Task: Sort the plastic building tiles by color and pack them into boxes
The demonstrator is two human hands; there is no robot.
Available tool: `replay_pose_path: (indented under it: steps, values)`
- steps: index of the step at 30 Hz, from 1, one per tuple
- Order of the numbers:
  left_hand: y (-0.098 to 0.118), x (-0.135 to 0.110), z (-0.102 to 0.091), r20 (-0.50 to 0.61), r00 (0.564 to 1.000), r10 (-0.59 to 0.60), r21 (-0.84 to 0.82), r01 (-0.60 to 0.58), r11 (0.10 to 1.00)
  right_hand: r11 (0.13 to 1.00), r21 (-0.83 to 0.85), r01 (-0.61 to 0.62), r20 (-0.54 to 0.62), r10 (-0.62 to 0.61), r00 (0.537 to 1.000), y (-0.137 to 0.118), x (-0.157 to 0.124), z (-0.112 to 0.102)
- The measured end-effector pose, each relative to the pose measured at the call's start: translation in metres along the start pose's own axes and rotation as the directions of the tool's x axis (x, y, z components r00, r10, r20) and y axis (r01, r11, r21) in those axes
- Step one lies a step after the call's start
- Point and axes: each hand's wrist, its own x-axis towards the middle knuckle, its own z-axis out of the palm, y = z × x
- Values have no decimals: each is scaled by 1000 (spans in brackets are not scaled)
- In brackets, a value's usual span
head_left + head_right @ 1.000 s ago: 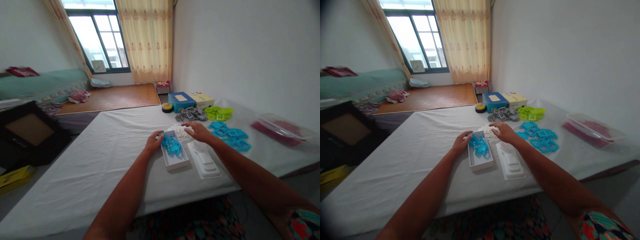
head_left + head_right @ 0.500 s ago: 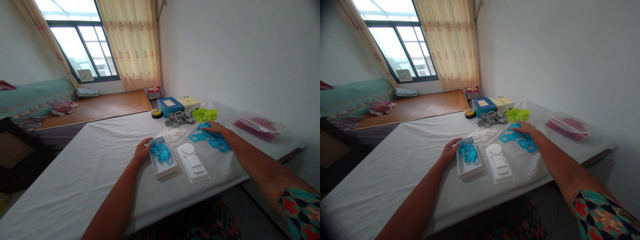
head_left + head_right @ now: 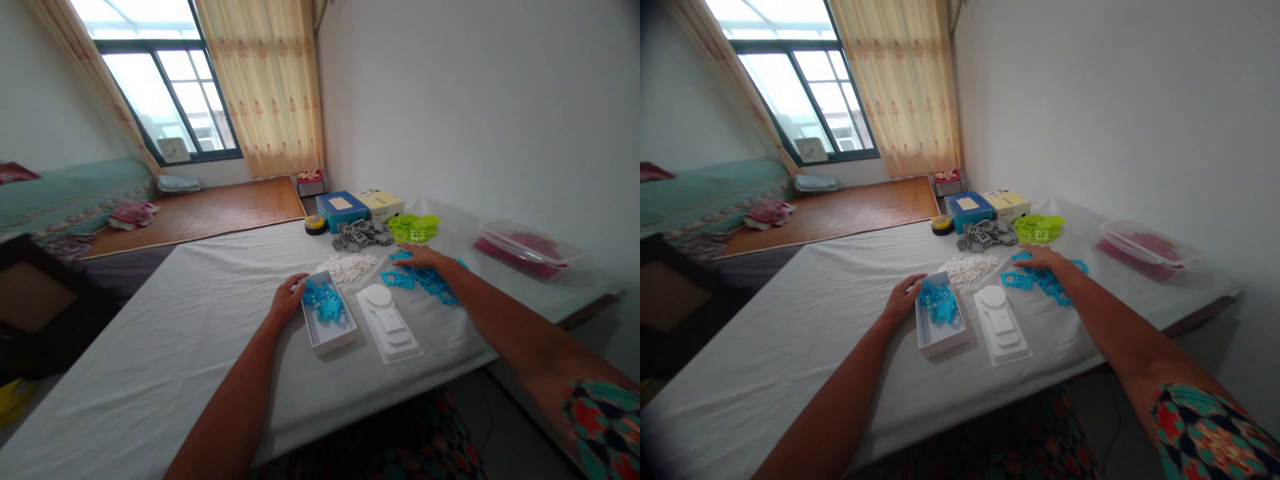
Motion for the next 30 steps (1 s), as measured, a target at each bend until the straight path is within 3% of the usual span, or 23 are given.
replay_pose_path:
  steps: [4, 9, 14, 16, 19, 22, 24, 26, 27, 30]
  values:
    - [1, -1, 0, 2, 1000, 22, 28, -22, 999, 996, -67, -62, 12, 63, 998, -12, -3, 7]
    - [-2, -2, 0, -5, 999, 37, 33, -37, 999, 991, -98, 91, -68, -98, 993, -18, -8, 8]
    - [-6, -1, 2, -3, 1000, 24, 19, -24, 1000, 994, -77, 74, -164, -86, 983, -31, -7, -11]
    - [-7, -1, 3, -2, 1000, 17, 15, -17, 1000, 993, -7, 115, -221, -114, 969, -55, -7, -27]
    - [-7, -1, 4, -3, 1000, 11, 16, -11, 1000, 934, 158, 320, -281, -268, 921, -121, -18, -49]
    - [-5, -3, 3, 5, 1000, 12, 17, -12, 1000, 782, 261, 566, -307, -488, 817, -199, -41, -60]
    - [-4, -3, 3, 3, 1000, 16, 13, -16, 1000, 664, 315, 679, -215, -646, 732, -239, -57, -59]
    - [-2, -4, 3, -4, 1000, 26, 10, -26, 1000, 582, 360, 729, -120, -746, 655, -262, -67, -55]
    - [-2, -4, 3, -7, 999, 32, 12, -32, 999, 569, 369, 735, -100, -762, 640, -267, -70, -52]
    - [-1, -3, 3, -6, 999, 44, 30, -43, 999, 610, 345, 714, -142, -718, 682, -267, -70, -45]
